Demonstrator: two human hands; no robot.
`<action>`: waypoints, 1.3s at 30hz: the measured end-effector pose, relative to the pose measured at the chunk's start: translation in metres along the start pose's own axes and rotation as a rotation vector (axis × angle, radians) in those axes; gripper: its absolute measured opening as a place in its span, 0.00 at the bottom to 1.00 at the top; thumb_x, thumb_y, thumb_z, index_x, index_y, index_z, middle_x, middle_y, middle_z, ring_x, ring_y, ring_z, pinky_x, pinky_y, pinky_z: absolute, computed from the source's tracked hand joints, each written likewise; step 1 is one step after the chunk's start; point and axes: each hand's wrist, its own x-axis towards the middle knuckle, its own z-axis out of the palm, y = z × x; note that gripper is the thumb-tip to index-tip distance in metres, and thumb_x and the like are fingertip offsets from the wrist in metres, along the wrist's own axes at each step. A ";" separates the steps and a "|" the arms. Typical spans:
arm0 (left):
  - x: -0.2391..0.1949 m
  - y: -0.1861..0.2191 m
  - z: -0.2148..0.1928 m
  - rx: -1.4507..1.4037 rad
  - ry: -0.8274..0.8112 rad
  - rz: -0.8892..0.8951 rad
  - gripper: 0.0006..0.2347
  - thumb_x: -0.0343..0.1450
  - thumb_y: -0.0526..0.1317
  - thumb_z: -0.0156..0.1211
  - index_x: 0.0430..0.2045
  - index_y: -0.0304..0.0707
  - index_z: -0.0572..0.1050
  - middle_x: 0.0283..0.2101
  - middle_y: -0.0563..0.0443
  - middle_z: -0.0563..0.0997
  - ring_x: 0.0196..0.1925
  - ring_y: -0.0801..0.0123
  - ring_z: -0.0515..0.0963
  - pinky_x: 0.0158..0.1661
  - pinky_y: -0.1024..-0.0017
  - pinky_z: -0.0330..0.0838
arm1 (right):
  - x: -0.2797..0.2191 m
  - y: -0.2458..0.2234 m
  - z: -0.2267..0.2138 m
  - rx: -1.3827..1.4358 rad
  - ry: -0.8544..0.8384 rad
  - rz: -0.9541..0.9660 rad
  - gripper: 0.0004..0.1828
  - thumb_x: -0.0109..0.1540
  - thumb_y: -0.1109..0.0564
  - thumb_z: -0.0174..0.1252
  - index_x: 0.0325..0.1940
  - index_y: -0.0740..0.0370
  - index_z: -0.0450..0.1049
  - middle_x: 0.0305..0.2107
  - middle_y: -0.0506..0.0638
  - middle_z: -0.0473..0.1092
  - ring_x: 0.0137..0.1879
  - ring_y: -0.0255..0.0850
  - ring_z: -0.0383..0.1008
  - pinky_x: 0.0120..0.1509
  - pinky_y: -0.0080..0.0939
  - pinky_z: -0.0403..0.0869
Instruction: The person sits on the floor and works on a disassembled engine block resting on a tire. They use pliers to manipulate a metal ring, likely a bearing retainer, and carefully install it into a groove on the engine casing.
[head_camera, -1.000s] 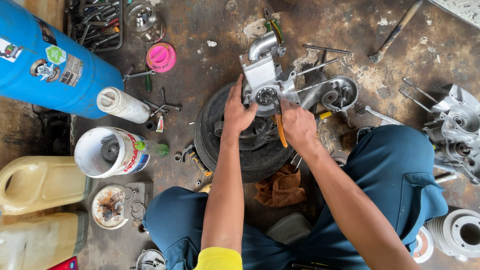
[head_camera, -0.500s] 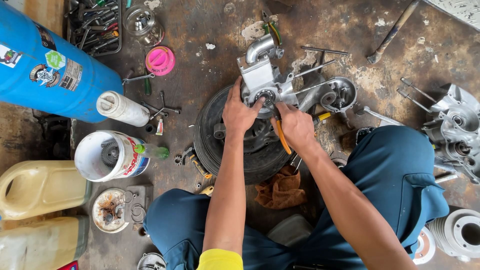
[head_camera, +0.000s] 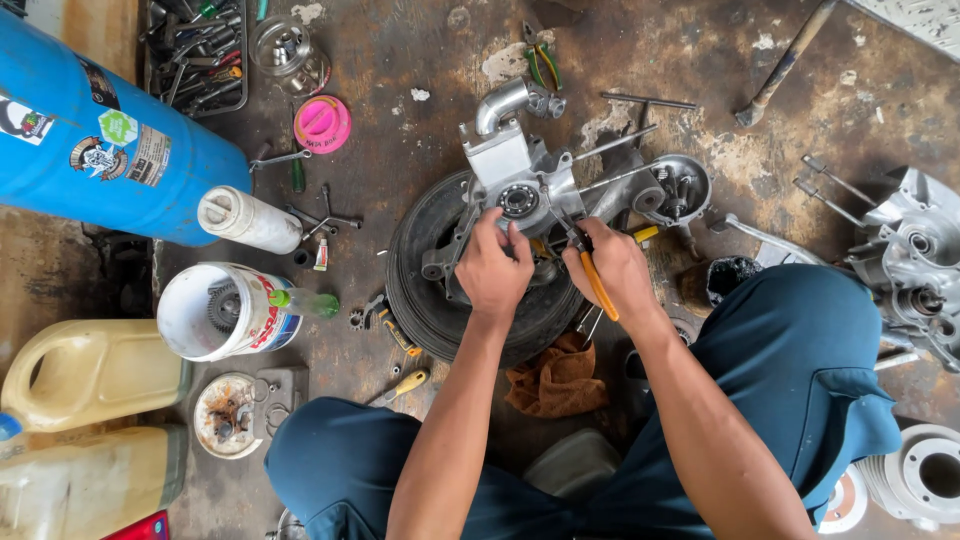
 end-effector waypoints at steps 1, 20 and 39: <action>-0.007 0.002 0.005 0.005 -0.003 0.001 0.12 0.69 0.44 0.59 0.47 0.59 0.74 0.24 0.71 0.70 0.20 0.71 0.78 0.21 0.69 0.77 | -0.002 0.003 0.001 0.005 -0.002 0.003 0.14 0.59 0.62 0.59 0.49 0.69 0.75 0.22 0.62 0.73 0.25 0.60 0.76 0.22 0.50 0.71; -0.014 0.016 0.024 0.377 -0.539 0.212 0.33 0.70 0.37 0.61 0.74 0.46 0.57 0.55 0.43 0.74 0.24 0.69 0.79 0.16 0.70 0.74 | 0.005 0.004 0.026 0.323 0.220 0.194 0.10 0.66 0.60 0.51 0.47 0.66 0.76 0.25 0.65 0.72 0.27 0.53 0.73 0.26 0.44 0.66; -0.013 0.045 0.026 -0.710 -0.288 -0.634 0.19 0.72 0.32 0.51 0.58 0.49 0.78 0.37 0.50 0.81 0.40 0.66 0.83 0.41 0.68 0.78 | 0.005 -0.006 0.024 0.489 0.274 0.293 0.09 0.66 0.58 0.54 0.41 0.62 0.80 0.19 0.51 0.66 0.27 0.36 0.67 0.28 0.35 0.61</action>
